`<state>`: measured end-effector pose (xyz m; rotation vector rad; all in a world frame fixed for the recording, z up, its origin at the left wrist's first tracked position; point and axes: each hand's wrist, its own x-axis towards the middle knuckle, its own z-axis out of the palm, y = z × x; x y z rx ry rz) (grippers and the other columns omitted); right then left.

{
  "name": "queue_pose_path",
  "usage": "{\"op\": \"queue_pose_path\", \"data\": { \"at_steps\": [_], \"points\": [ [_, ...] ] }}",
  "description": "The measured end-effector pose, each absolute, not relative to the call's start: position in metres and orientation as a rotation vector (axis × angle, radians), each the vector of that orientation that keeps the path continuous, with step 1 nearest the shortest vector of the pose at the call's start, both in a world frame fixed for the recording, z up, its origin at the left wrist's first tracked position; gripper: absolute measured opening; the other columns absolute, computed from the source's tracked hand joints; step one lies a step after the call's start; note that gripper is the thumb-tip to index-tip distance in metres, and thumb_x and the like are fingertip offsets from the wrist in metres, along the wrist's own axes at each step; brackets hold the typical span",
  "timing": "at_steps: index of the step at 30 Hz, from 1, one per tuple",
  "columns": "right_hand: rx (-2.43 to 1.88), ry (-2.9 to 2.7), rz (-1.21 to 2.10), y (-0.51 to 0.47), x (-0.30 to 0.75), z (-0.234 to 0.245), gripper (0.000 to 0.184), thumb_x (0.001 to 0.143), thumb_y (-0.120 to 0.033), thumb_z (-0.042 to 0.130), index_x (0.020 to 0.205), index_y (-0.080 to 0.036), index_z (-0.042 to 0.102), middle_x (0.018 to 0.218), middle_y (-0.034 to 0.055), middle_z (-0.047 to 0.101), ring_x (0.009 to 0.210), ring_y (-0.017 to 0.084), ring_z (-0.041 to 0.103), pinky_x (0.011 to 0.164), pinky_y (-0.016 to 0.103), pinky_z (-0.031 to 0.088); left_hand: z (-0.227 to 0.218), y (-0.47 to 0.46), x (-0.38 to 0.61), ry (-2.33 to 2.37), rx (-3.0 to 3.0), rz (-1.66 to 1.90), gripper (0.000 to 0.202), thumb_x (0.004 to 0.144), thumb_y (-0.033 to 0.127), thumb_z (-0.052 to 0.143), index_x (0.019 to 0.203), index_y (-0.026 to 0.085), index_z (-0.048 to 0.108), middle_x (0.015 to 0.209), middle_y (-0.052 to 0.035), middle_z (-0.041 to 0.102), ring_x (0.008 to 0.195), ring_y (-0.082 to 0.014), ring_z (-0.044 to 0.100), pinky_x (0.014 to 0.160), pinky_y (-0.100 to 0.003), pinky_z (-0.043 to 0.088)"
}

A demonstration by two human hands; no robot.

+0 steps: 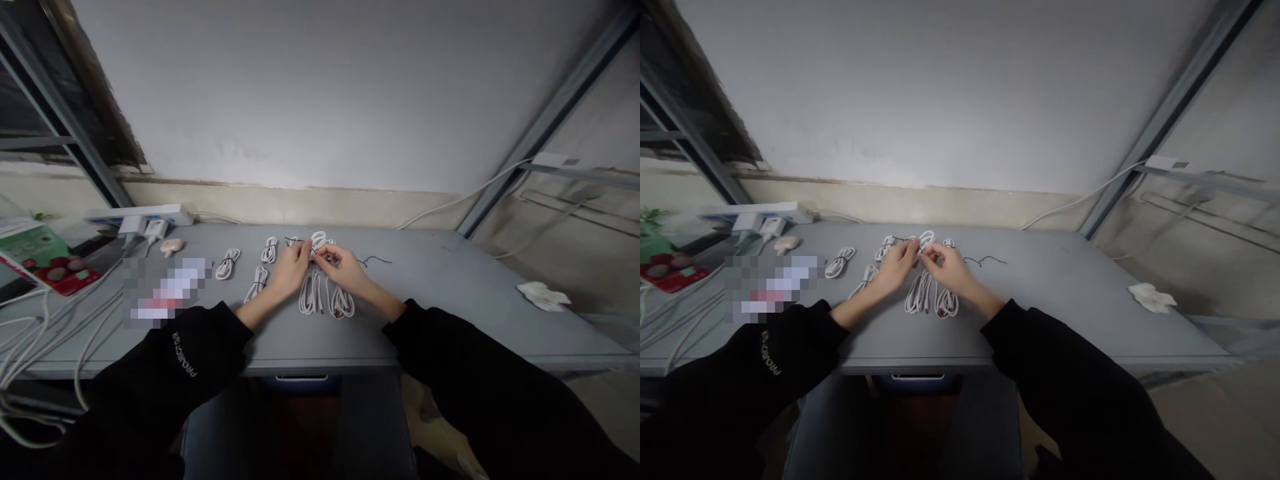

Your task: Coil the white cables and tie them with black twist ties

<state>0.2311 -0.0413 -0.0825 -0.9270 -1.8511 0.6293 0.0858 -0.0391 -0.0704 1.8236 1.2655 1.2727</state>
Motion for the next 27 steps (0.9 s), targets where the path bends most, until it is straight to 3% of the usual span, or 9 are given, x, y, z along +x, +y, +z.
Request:
{"op": "queue_pose_path", "data": {
  "at_steps": [7,17,19,23,25,27],
  "points": [
    [-0.986,-1.924,0.299,-0.043,0.235,-0.088,0.01,0.084,-0.022,0.059,0.074,-0.021,0.06,0.073,0.0007,0.062,0.068,0.015,0.056,0.068,0.031,0.044,-0.067,-0.043,0.085,1.26,1.835,1.247,0.038,0.093,0.036,0.045,0.059,0.019,0.049,0.055,0.0018,0.044,0.056,-0.0135,0.041,0.056,-0.025,0.026],
    [-0.921,-1.761,0.613,-0.045,0.232,-0.083,0.016,0.085,-0.036,0.064,0.081,-0.021,0.066,0.077,0.0015,0.066,0.072,0.016,0.057,0.071,0.032,0.047,-0.052,-0.045,0.088,1.097,1.399,1.261,0.038,0.087,0.027,0.047,0.049,0.018,0.042,0.045,0.0029,0.037,0.045,-0.0095,0.032,0.046,-0.024,0.023],
    [-0.905,-1.735,0.532,-0.044,0.232,-0.082,0.016,0.081,-0.036,0.069,0.083,-0.021,0.067,0.089,0.0052,0.066,0.082,0.018,0.058,0.071,0.033,0.047,-0.05,-0.045,0.088,1.065,1.334,1.23,0.034,0.085,0.028,0.048,0.052,0.018,0.045,0.043,0.0035,0.036,0.042,-0.0085,0.031,0.044,-0.023,0.02],
    [-0.816,-1.747,0.4,-0.045,0.235,-0.078,0.018,0.077,-0.035,0.074,0.087,-0.022,0.069,0.128,0.0106,0.057,0.118,0.025,0.052,0.09,0.042,0.047,-0.049,-0.044,0.086,0.915,1.267,1.084,0.031,0.082,0.034,0.049,0.056,0.017,0.048,0.041,0.004,0.033,0.038,-0.0063,0.024,0.04,-0.021,0.013],
    [-0.781,-1.807,0.417,-0.047,0.236,-0.075,0.015,0.078,-0.035,0.073,0.086,-0.022,0.068,0.128,0.0094,0.058,0.122,0.026,0.051,0.101,0.047,0.041,-0.049,-0.043,0.084,0.815,1.244,0.981,0.029,0.081,0.037,0.05,0.06,0.017,0.052,0.042,0.0044,0.032,0.038,-0.0057,0.022,0.038,-0.02,0.01],
    [-0.756,-1.855,0.441,-0.049,0.236,-0.073,0.013,0.081,-0.035,0.07,0.082,-0.022,0.065,0.116,0.0079,0.064,0.114,0.025,0.055,0.102,0.048,0.04,-0.048,-0.042,0.083,0.72,1.226,0.902,0.027,0.08,0.039,0.052,0.064,0.017,0.054,0.045,0.0048,0.032,0.039,-0.0051,0.02,0.037,-0.019,0.008]
  ]
}}
